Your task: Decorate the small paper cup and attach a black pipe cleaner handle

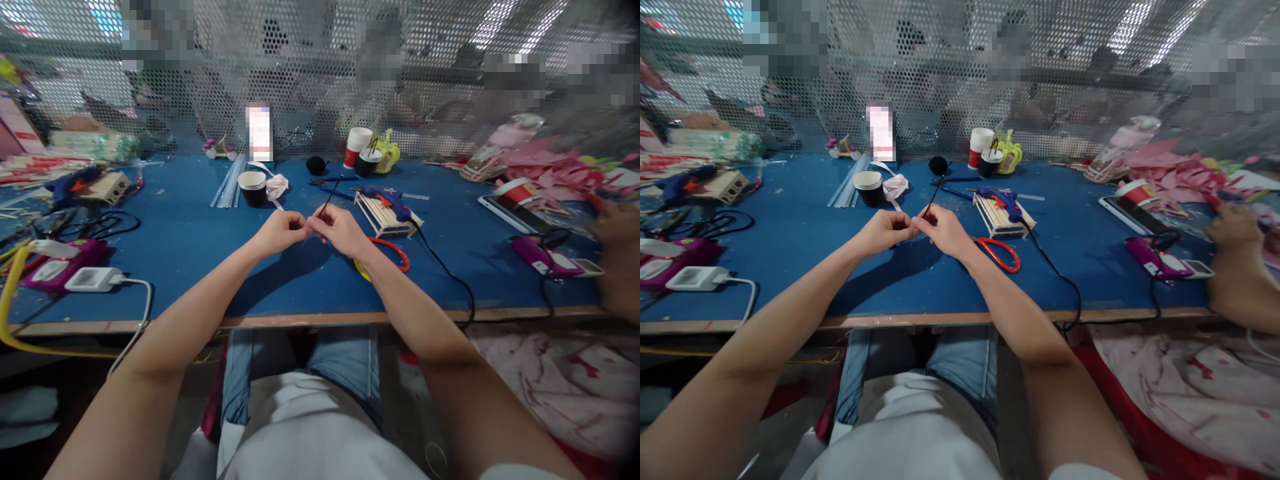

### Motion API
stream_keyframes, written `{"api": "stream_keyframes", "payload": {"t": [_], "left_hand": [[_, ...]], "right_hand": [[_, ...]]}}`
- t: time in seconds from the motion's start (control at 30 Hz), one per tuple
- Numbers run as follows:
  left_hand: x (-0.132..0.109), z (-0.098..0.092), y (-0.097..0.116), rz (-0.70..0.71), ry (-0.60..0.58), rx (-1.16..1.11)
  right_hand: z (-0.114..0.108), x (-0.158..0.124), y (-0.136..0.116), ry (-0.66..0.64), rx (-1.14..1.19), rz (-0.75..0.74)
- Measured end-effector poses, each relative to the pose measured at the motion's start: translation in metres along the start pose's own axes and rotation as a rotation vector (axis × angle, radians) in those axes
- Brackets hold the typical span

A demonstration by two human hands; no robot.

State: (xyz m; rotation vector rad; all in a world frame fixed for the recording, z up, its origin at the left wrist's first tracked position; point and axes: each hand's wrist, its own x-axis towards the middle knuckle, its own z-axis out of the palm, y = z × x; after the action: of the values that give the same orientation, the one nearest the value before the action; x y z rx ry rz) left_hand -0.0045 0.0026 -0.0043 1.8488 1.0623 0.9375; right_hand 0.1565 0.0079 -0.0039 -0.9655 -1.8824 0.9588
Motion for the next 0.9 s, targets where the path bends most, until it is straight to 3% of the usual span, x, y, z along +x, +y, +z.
{"api": "stream_keyframes", "payload": {"t": [0.3,0.57,0.9], "left_hand": [[0.0012,0.0022,-0.0059,0.029,0.034,0.069],[0.0003,0.0020,-0.0008,-0.045,-0.005,-0.125],[0.0003,0.0036,-0.0034,-0.060,0.022,-0.149]], "right_hand": [[-0.0001,0.0016,0.0033,0.112,-0.228,-0.032],[-0.0004,0.0000,-0.0018,0.111,-0.155,-0.010],[0.0003,-0.0003,-0.0015,0.093,-0.133,0.003]]}}
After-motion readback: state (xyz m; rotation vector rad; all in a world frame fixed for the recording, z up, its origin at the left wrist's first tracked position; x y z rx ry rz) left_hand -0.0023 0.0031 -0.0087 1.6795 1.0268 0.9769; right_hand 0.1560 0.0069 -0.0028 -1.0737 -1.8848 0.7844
